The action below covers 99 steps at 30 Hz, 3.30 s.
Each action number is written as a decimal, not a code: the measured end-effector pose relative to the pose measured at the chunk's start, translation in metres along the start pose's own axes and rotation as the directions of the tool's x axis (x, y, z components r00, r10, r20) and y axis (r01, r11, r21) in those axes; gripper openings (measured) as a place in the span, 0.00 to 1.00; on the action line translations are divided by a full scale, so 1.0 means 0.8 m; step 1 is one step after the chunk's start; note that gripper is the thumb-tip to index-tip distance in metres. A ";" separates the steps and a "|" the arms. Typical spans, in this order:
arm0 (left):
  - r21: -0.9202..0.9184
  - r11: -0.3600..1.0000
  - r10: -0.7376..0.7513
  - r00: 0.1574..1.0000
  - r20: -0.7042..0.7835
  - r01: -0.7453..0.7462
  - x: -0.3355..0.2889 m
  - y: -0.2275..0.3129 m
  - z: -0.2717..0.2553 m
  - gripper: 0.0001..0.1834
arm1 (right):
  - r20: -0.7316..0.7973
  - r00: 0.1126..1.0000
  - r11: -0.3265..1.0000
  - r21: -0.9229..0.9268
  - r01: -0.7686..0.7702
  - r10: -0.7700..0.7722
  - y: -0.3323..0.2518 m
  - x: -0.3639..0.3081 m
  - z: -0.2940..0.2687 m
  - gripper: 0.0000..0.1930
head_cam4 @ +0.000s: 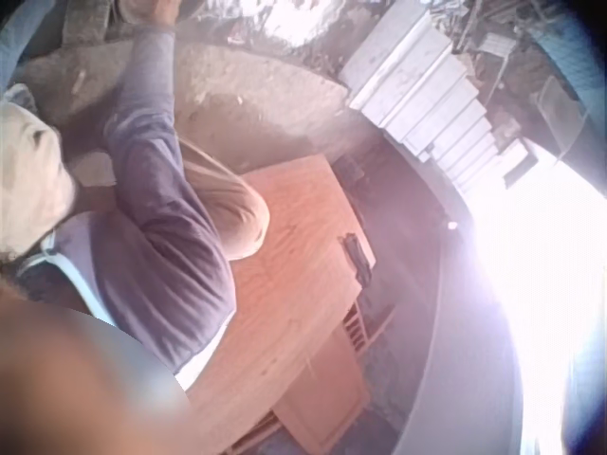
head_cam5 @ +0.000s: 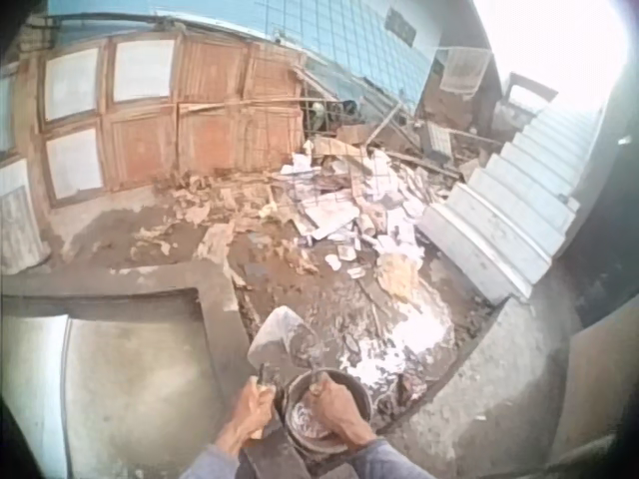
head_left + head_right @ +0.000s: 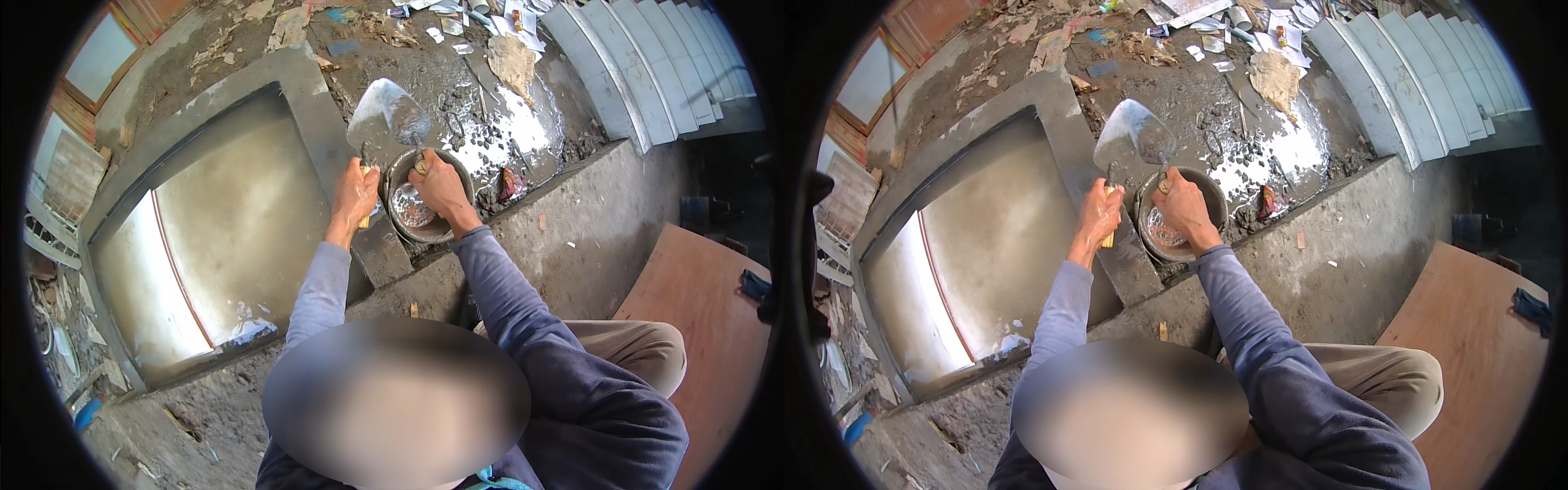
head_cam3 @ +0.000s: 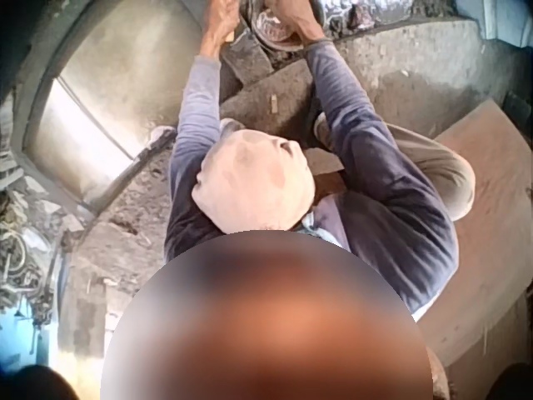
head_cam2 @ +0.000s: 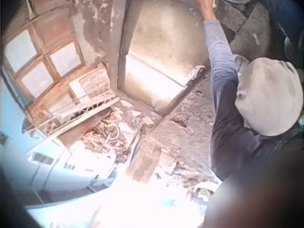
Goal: The person scoops wet cement from a pile into a bucket using a trowel, then carries the bucket to a recessed floor area and applies the cement to the edges and surface. The person repeatedly scoops, carries, and spreads cement, smoothing the applied material with the trowel.
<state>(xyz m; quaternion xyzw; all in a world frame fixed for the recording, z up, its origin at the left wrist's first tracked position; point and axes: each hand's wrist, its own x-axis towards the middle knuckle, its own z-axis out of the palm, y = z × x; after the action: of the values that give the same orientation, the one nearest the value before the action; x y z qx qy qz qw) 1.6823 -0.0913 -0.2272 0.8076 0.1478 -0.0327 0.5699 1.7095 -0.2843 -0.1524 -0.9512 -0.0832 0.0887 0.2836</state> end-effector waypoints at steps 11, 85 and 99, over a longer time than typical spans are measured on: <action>-0.073 0.997 -0.038 0.999 -0.003 0.038 -0.010 -0.004 0.011 0.24 | 0.068 0.998 0.997 -0.080 0.016 -0.011 -0.010 -0.004 0.012 0.17; -0.357 0.925 -0.165 0.984 -0.072 0.129 -0.039 -0.007 0.008 0.20 | 0.125 0.992 0.999 0.020 0.025 -0.027 -0.044 -0.050 0.043 0.18; 0.306 0.920 0.300 0.942 -0.149 -0.244 -0.069 0.004 -0.013 0.15 | 0.043 0.994 0.994 0.013 0.104 -0.105 -0.030 -0.048 0.023 0.14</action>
<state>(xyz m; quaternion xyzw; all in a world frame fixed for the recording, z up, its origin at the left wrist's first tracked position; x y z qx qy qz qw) 1.6297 -0.0933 -0.2086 0.8928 0.0822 0.1048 0.4303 1.6654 -0.2628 -0.1499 -0.9418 -0.1385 0.0951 0.2911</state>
